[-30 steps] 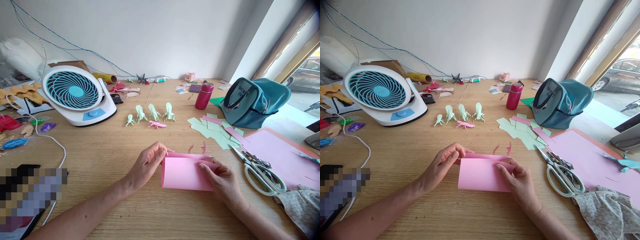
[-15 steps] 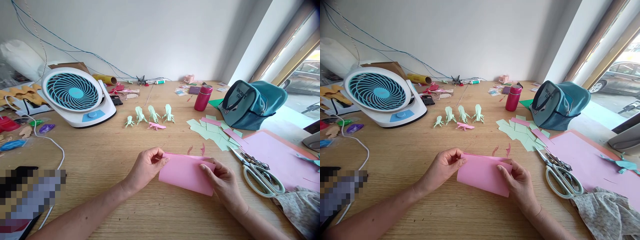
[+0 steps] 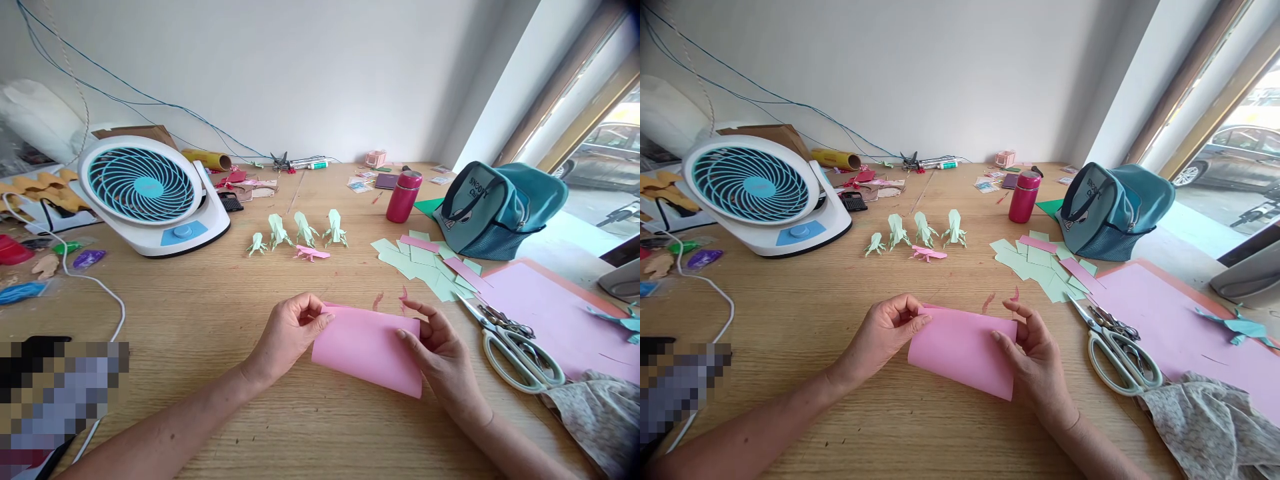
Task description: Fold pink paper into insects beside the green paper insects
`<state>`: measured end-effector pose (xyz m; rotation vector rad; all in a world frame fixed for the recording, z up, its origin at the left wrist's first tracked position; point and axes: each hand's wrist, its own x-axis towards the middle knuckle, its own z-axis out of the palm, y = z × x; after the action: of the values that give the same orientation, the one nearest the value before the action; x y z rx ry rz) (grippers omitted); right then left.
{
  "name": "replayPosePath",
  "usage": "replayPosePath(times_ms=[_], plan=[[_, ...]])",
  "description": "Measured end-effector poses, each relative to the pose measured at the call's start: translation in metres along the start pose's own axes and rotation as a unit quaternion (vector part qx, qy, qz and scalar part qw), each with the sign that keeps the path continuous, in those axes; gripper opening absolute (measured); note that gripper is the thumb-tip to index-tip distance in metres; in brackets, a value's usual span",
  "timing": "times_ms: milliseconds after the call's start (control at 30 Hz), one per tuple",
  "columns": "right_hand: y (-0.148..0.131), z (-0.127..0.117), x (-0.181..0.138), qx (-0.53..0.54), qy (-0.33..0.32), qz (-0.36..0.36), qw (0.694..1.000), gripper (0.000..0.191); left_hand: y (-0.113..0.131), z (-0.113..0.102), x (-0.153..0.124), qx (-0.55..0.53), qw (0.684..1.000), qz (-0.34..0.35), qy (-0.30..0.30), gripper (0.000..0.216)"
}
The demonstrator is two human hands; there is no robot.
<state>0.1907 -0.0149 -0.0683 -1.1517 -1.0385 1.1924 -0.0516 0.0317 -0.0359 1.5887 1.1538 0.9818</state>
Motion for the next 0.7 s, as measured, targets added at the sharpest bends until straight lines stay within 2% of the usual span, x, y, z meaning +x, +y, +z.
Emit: replayPosePath(times_ms=[67, 167, 233, 367, 500, 700], plan=[[-0.002, 0.001, 0.000, -0.010, 0.000, 0.009, 1.000, 0.055, 0.000, 0.000, 0.000, -0.004, 1.000, -0.003, 0.002, 0.022], [-0.004, 0.000, 0.002, -0.015, 0.007, 0.032, 0.999, 0.055, -0.001, 0.000, 0.000, -0.012, 1.000, -0.003, 0.006, 0.023], [-0.005, 0.000, 0.003, 0.003, 0.003, 0.055, 0.998, 0.052, -0.001, 0.000, 0.000, -0.016, 1.000, 0.002, 0.011, 0.022], [-0.001, -0.003, 0.004, 0.020, -0.022, 0.069, 0.997, 0.030, 0.001, 0.000, -0.001, -0.020, 0.999, 0.013, 0.027, 0.020], [0.005, -0.005, 0.005, 0.011, -0.015, 0.058, 0.998, 0.030, 0.007, 0.002, -0.003, -0.038, 0.999, 0.013, 0.028, 0.015], [0.005, -0.006, 0.004, 0.012, -0.018, 0.073, 0.997, 0.028, 0.012, 0.004, -0.006, -0.047, 0.998, 0.016, 0.030, 0.030]])
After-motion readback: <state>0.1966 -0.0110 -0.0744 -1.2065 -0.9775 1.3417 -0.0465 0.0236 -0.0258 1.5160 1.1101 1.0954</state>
